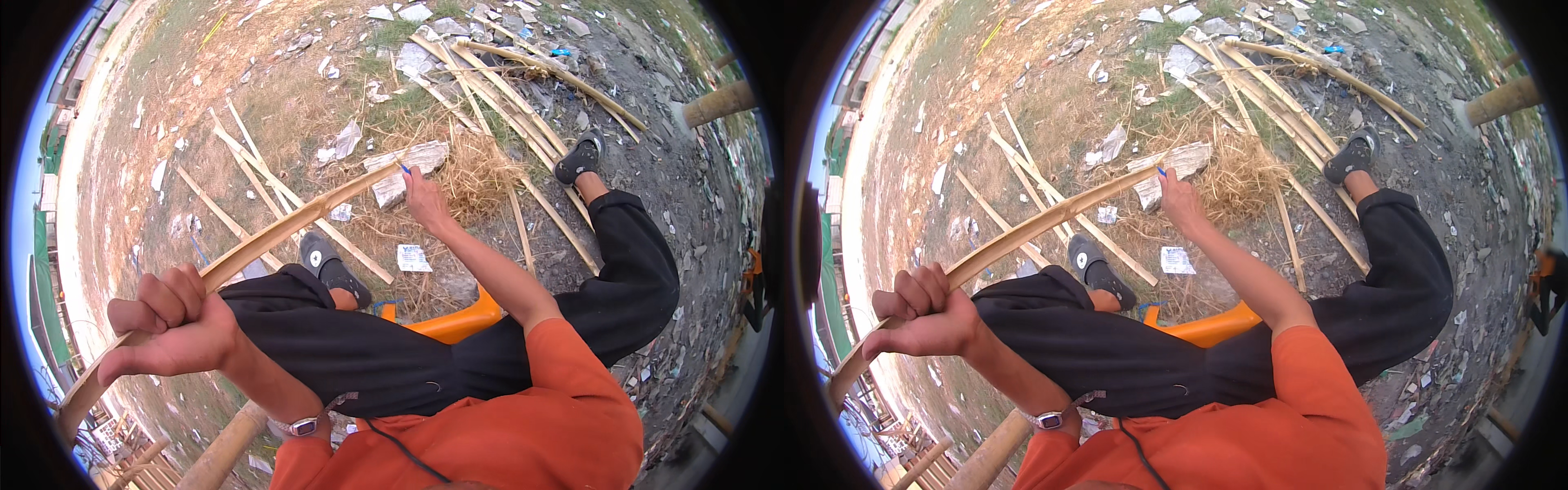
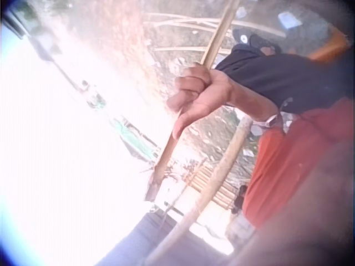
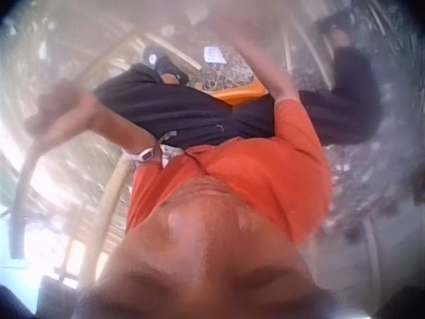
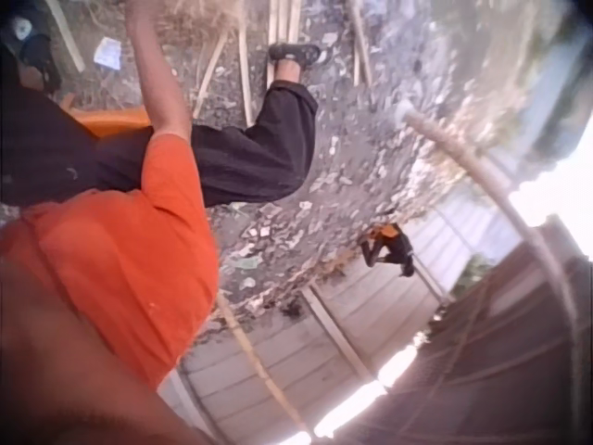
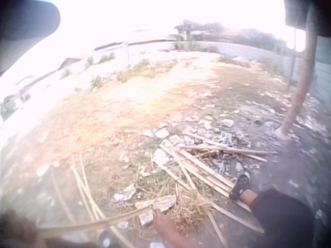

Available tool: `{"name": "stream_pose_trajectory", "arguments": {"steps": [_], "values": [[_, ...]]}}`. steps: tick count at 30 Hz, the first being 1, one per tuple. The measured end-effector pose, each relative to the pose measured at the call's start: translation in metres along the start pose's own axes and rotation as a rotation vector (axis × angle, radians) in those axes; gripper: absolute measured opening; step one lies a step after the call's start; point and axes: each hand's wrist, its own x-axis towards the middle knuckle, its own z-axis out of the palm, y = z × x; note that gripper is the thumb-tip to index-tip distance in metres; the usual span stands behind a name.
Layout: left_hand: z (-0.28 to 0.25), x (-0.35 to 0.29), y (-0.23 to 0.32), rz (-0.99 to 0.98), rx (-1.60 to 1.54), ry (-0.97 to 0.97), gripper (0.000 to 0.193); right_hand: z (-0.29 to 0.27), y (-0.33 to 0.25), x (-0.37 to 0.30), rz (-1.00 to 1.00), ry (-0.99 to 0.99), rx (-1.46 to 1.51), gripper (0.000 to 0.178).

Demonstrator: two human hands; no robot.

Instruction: The person sits on a small stool and uses a knife to shave thin strips from a long piece of bamboo. They hold the bamboo with their left hand and carefully scrape along its length with the knife in their right hand, creating a pile of shavings on the ground.

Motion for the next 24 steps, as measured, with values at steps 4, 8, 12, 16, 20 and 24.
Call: {"name": "stream_pose_trajectory", "arguments": {"steps": [4, 8, 12, 16, 20, 24], "values": [[-0.008, -0.003, -0.002, -0.008, -0.164, -0.203, 0.061, 0.019, 0.008, 0.014, -0.009, -0.062, -0.037, 0.024], [-0.009, -0.007, 0.002, 0.005, -0.234, -0.377, 0.061, 0.033, 0.029, 0.033, -0.1, -0.041, -0.202, 0.016], [0.003, -0.009, 0.002, -0.01, -0.241, -0.432, 0.06, 0.035, 0.033, 0.044, -0.173, -0.072, -0.456, 0.008], [0.008, -0.009, -0.002, -0.014, -0.246, -0.469, 0.059, 0.048, 0.054, 0.083, -0.087, -0.064, -0.502, 0.015], [-0.017, 0.0, 0.0, 0.003, -0.198, -0.335, 0.06, 0.043, 0.069, 0.08, 0.136, -0.433, 0.286, 0.033], [-0.022, 0.007, -0.005, -0.01, -0.258, -0.354, 0.06, 0.033, 0.112, 0.087, 0.628, -0.333, 1.132, 0.035]]}}
